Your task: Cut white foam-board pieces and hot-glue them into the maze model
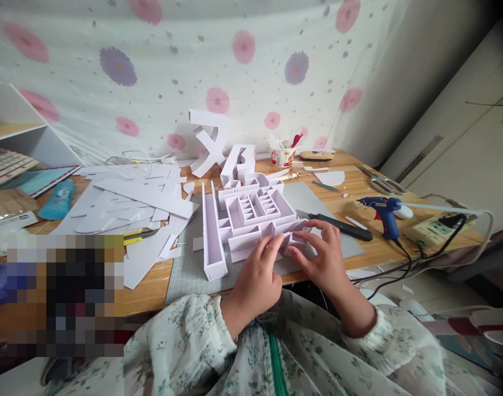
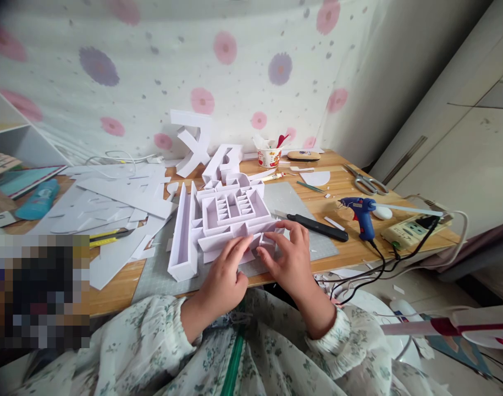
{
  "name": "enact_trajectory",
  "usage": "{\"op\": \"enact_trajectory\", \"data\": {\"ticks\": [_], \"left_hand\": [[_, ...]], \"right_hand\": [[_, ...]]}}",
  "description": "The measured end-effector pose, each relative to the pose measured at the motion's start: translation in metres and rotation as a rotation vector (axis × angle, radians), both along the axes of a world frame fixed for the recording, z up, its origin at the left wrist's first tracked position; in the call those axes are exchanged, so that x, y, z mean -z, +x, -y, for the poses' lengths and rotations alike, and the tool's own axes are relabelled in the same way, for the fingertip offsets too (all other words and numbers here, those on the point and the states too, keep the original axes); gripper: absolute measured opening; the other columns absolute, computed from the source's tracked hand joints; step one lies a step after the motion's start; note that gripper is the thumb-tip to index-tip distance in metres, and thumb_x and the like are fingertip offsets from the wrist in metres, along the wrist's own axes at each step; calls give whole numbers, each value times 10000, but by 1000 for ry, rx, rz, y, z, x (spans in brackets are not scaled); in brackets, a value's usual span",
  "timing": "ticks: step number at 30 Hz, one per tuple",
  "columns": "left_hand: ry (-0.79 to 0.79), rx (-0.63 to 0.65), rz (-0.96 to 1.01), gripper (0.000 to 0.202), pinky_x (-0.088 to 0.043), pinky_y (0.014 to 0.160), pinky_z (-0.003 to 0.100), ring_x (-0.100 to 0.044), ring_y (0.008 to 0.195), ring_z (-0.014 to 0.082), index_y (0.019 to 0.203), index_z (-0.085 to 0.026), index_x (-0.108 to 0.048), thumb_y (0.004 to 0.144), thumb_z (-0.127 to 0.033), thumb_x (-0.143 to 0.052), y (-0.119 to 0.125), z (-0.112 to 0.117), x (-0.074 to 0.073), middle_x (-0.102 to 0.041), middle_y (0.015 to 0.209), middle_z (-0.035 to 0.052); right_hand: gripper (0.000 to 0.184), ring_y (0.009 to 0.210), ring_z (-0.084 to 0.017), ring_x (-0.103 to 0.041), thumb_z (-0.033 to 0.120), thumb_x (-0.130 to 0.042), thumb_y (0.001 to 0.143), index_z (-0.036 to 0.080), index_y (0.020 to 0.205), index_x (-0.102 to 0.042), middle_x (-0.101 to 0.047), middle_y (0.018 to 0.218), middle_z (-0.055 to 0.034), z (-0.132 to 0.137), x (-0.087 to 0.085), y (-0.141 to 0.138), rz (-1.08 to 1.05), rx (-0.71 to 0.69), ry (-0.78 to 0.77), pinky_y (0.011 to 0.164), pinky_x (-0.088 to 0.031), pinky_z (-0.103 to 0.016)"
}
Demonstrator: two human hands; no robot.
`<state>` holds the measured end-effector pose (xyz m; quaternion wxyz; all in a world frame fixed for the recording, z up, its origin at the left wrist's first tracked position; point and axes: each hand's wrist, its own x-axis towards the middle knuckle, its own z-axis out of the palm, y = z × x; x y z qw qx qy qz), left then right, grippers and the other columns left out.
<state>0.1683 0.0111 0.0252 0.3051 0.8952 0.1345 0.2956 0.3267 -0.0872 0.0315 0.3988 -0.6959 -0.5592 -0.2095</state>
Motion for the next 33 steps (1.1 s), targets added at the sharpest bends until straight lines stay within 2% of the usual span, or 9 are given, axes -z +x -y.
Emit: {"op": "enact_trajectory", "data": {"ticks": [10, 17, 19, 22, 25, 27, 29, 31, 33], "left_hand": [[1, 23, 9, 823, -404, 1142, 489, -463, 1332, 277, 1461, -207, -336, 686, 59, -410, 0, -2, 1, -468, 1405, 135], [6, 15, 13, 816, -417, 1133, 457, -473, 1319, 264, 1460, -193, -338, 685, 58, -405, 1, 0, 1, -466, 1400, 137], [15, 8, 25, 834, -428, 1119, 446, -482, 1306, 257, 1463, -209, -333, 678, 65, -406, 0, 0, 0, -465, 1390, 130], [36, -34, 99, 782, -435, 1092, 439, -490, 1282, 252, 1423, -209, -377, 693, 69, -418, -3, 0, -1, -482, 1348, 131], [25, -38, 282, 537, -477, 987, 401, -560, 1133, 226, 1183, -204, -535, 728, 58, -422, -8, 2, 0, -567, 1153, 98], [-59, 0, 417, 370, -491, 841, 322, -587, 937, 180, 926, -208, -548, 720, 63, -404, -14, 7, 0, -581, 942, 40], [-251, 38, 454, 279, -444, 712, 262, -543, 778, 141, 776, -207, -473, 706, 54, -407, -21, 14, -5, -538, 796, -4], [-521, 99, 339, 222, -386, 639, 240, -469, 690, 118, 744, -205, -436, 707, 14, -455, -30, 22, -14, -493, 728, -28], [-789, 193, 178, 184, -343, 611, 234, -392, 654, 102, 746, -199, -432, 713, -45, -528, -40, 30, -26, -438, 698, -49]], "right_hand": [[176, 1032, -295, -531, 320, -696, 850, 182, 958, -717, -576, 1121, -120, -3, 0, 0, 18, 17, 22, 892, -422, -479], [192, 1032, -297, -533, 326, -709, 843, 187, 975, -704, -573, 1129, -120, -3, 0, -1, 29, 23, 32, 889, -423, -479], [206, 1032, -291, -534, 319, -699, 856, 196, 1021, -685, -571, 1125, -114, -1, 0, -1, 13, 18, 75, 884, -431, -473], [170, 980, -260, -560, 251, -669, 882, 214, 1047, -654, -581, 1059, -89, 5, -1, -3, -42, 13, 219, 847, -456, -436], [159, 843, -203, -590, 125, -613, 894, 227, 1014, -640, -595, 927, -43, 14, -6, -16, -110, -12, 343, 753, -476, -356], [217, 795, -183, -594, 65, -569, 896, 219, 1038, -626, -602, 888, -34, 20, -12, -31, -147, -115, 337, 707, -477, -320], [230, 830, -188, -597, 56, -539, 904, 193, 1073, -615, -606, 908, -55, 26, -20, -50, -144, -315, 237, 714, -490, -314], [185, 884, -204, -586, 99, -521, 929, 161, 1069, -624, -607, 935, -83, 31, -29, -68, -75, -532, 117, 756, -504, -334], [158, 893, -203, -579, 144, -503, 961, 144, 1053, -632, -623, 941, -91, 34, -37, -81, -31, -667, 30, 796, -503, -350]]}}
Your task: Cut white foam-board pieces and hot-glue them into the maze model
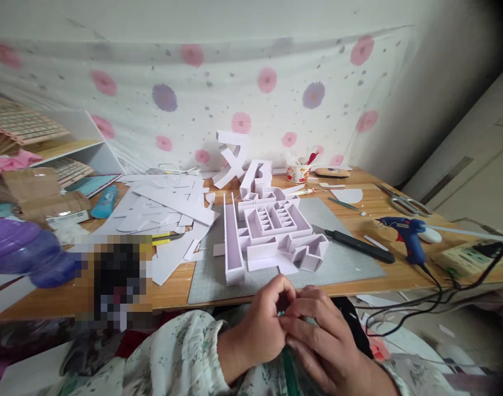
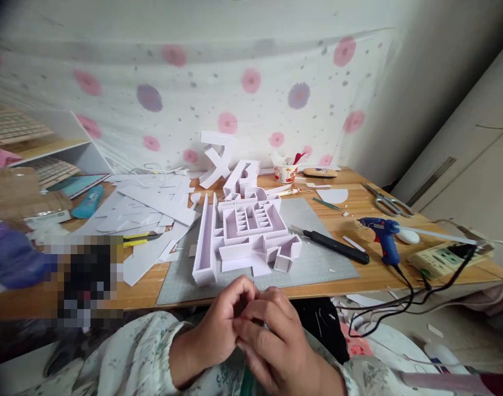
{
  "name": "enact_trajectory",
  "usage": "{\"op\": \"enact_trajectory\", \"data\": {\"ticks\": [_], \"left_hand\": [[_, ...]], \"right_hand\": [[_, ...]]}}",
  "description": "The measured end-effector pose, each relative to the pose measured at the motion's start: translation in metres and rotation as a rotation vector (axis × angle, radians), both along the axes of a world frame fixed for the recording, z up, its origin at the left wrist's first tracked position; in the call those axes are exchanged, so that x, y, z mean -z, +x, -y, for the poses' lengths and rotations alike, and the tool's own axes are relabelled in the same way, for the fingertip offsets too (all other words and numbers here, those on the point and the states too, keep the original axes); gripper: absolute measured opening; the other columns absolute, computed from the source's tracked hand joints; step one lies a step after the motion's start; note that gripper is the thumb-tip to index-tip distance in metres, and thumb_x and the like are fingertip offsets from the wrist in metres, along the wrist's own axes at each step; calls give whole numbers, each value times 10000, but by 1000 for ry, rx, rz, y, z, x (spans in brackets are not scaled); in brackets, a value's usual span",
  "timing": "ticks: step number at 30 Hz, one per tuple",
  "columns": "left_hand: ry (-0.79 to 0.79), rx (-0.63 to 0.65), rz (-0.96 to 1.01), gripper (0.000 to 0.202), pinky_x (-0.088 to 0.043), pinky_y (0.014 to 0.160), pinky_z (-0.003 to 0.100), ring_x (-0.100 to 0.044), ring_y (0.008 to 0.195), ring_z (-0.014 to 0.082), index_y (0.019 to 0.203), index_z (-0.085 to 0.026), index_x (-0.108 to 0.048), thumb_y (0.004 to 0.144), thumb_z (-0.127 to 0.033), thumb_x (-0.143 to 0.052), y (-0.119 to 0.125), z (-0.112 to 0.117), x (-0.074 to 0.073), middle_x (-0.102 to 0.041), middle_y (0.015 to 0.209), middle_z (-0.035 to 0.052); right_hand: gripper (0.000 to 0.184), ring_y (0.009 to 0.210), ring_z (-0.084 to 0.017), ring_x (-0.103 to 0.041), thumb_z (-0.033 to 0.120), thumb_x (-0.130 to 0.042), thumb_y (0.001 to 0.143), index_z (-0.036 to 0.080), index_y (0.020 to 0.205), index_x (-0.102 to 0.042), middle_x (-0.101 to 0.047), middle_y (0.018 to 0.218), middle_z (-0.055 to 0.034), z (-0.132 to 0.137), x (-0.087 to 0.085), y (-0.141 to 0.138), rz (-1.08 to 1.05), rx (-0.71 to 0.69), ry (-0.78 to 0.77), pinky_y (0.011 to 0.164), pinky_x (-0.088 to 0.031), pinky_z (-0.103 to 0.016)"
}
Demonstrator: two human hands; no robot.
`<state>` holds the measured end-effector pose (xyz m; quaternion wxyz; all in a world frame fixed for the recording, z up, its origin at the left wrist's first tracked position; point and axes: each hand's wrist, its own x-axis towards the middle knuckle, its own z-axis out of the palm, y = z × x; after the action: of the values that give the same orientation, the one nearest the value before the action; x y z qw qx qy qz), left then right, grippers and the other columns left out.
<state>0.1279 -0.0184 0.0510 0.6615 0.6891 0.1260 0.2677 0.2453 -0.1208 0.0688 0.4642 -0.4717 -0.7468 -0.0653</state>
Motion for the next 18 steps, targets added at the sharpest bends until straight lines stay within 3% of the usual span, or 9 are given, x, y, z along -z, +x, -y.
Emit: {"op": "enact_trajectory", "data": {"ticks": [4, 8, 13, 18], "left_hand": [[-302, 164, -54, 279, -328, 657, 243, -354, 693, 95, 750, -197, -406, 706, -141, -676, -16, 7, -11, -414, 734, -58], [-412, 163, -21, 375, -279, 622, 237, -326, 678, 86, 734, -202, -385, 615, -77, -718, -24, 8, -3, -401, 717, -73], [-512, 106, 12, 300, -280, 626, 235, -322, 653, 82, 710, -193, -414, 581, -28, -628, -26, 9, 0, -410, 684, -75], [-411, 96, 45, 207, -333, 707, 262, -365, 653, 92, 767, -198, -451, 661, -67, -570, -29, 8, -3, -424, 696, -67]], "right_hand": [[103, 893, -174, -598, 212, -554, 979, 162, 1049, -609, -669, 933, -58, 1, -9, -9, 2, -123, -169, 853, -493, -333], [53, 906, -162, -613, 232, -572, 974, 187, 998, -582, -669, 930, -48, 1, -8, -11, -26, -167, -240, 845, -506, -306], [101, 792, -167, -605, 250, -556, 978, 210, 886, -571, -639, 803, -32, -1, -1, -16, -19, -137, -183, 757, -534, -299], [174, 702, -152, -612, 246, -561, 974, 203, 809, -591, -615, 748, -36, -10, 8, -18, 1, -75, -32, 652, -550, -252]]}}
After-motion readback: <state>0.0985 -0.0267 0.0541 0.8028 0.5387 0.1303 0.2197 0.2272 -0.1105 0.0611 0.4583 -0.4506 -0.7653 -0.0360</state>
